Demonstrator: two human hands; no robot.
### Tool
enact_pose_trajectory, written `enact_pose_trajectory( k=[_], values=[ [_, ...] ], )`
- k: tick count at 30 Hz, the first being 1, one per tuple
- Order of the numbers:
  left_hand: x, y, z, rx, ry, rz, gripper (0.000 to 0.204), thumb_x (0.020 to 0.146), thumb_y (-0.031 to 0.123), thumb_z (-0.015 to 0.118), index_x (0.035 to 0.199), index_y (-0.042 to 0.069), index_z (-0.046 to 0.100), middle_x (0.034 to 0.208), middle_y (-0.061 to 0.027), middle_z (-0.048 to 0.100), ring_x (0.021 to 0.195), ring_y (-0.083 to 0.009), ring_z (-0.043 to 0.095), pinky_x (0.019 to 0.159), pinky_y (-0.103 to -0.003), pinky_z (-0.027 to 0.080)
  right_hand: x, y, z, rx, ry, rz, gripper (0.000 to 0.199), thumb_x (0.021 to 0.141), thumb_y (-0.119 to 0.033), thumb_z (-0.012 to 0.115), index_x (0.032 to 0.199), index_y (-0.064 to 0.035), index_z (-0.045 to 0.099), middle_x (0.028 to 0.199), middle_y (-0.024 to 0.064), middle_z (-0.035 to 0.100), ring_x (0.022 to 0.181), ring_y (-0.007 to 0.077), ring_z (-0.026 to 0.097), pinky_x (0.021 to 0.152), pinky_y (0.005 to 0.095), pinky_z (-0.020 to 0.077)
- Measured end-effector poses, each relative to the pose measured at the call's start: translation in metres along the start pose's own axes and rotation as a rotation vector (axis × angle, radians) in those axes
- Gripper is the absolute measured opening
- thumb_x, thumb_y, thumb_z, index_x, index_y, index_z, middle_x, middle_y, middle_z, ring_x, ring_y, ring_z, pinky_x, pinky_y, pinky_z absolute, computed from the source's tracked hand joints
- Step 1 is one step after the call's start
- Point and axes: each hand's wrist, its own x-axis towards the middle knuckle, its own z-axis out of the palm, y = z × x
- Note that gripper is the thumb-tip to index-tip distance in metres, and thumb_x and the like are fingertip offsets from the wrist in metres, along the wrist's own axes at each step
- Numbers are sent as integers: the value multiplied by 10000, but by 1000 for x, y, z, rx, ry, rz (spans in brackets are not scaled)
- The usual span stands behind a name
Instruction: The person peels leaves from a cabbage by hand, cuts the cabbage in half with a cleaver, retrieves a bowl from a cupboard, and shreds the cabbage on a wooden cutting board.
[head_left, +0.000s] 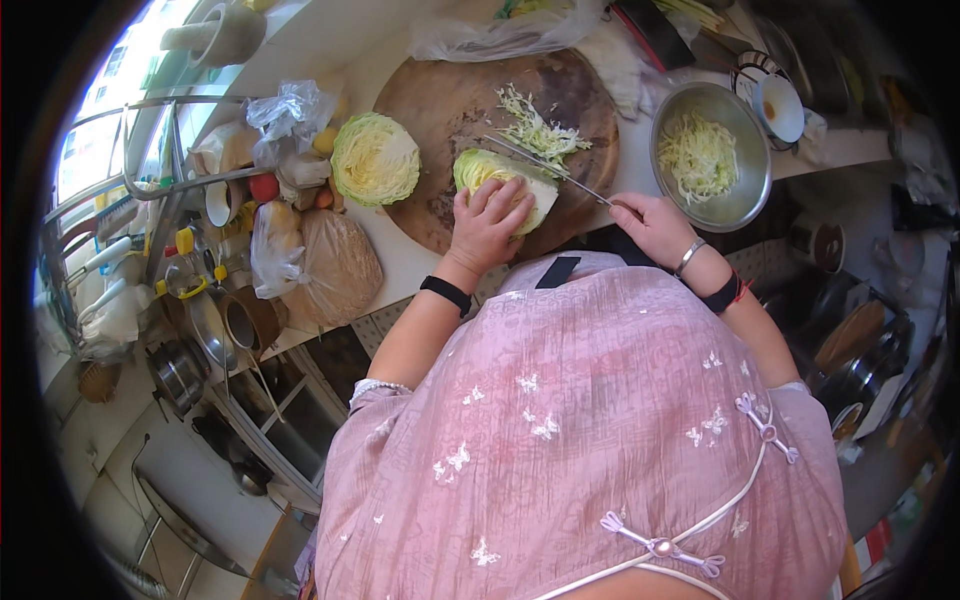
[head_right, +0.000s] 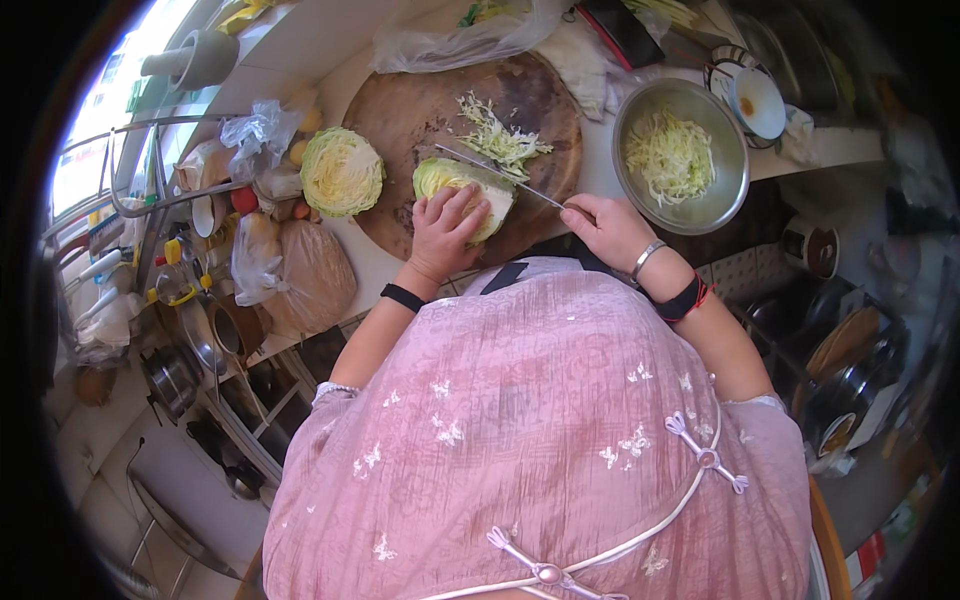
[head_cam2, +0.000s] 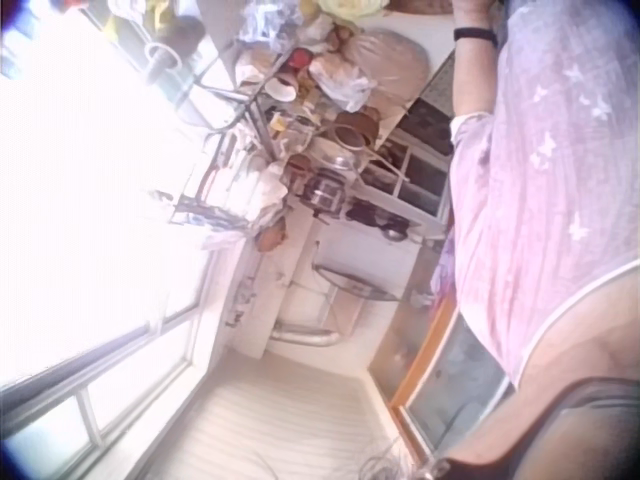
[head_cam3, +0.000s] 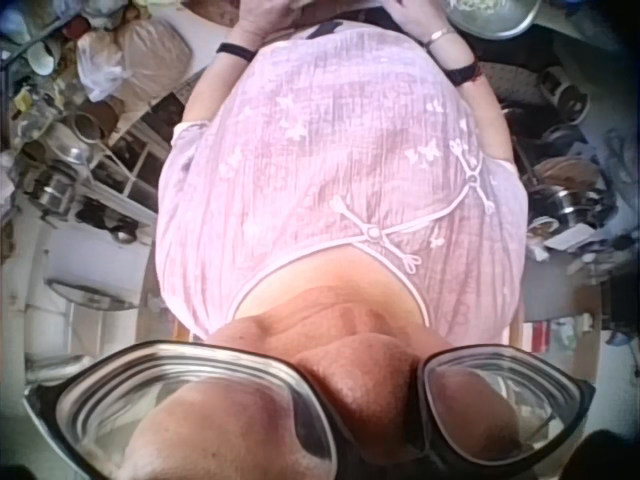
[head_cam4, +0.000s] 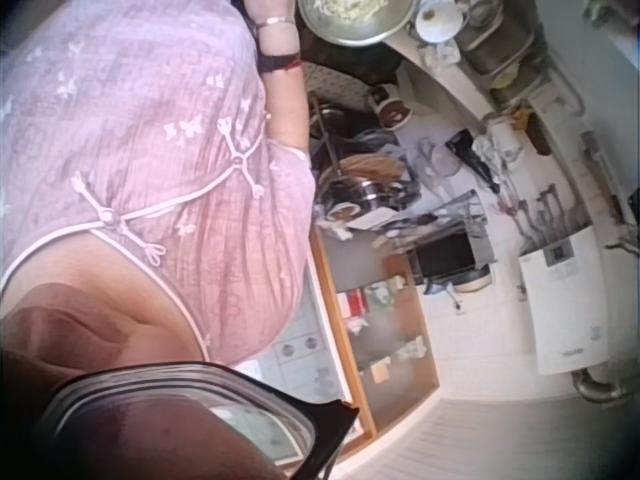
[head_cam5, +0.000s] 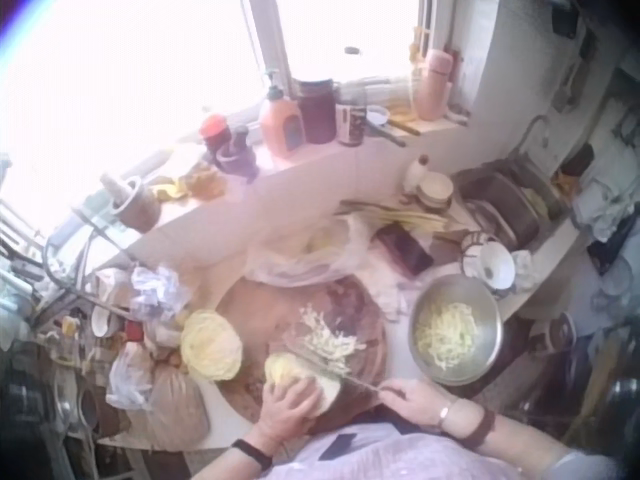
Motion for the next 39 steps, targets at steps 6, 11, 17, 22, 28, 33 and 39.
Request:
enact_pose_trajectory(
  k=[6,11,17,22,28,33,39],
  values=[
    [24,9,1,22,43,46,614,583,306,798,1179,232,671,1305,-10,598,1188,-256,546,930,-486,349,19,29,21,-55,8,-63,358,987,-362,592,1138,-48,676,938,203,711,880,384,688,786,413,537],
    [24,8,4,-29,60,1,492,644,314,766,1123,256,668,1256,15,615,1160,-224,559,912,-488,339,33,32,24,54,21,-73,367,995,-366,587,1138,-38,669,956,210,710,889,371,691,786,411,536],
    [20,9,6,-15,93,-3,554,579,317,793,1116,242,681,1250,-5,620,1150,-243,557,937,-478,331,8,5,-6,62,-76,-19,365,995,-373,588,1132,-45,671,962,205,711,897,361,693,787,405,537],
    [17,8,10,-17,99,6,634,509,317,819,1124,231,690,1263,-19,615,1153,-262,553,962,-471,323,27,24,15,-29,-59,-38,350,992,-377,589,1127,-65,673,934,193,713,888,375,690,775,422,539],
    [18,6,11,-26,109,14,615,516,317,817,1113,230,695,1256,-20,619,1147,-265,557,967,-468,328,43,38,31,129,24,-110,350,993,-370,592,1140,-62,670,905,195,705,846,368,688,742,416,530],
    [19,5,7,-33,120,7,582,520,284,802,1089,218,700,1231,-35,631,1142,-274,560,956,-463,353,9,-16,-29,24,-97,-51,312,989,-321,603,1124,-50,681,875,189,703,809,350,695,715,395,533],
    [26,-3,0,-132,75,-13,476,555,267,800,1017,227,697,1222,-3,636,1147,-252,559,902,-462,372,-7,-21,-29,-83,-65,-119,324,984,-335,612,1117,-48,686,900,200,712,836,367,700,747,409,548]
  ],
)
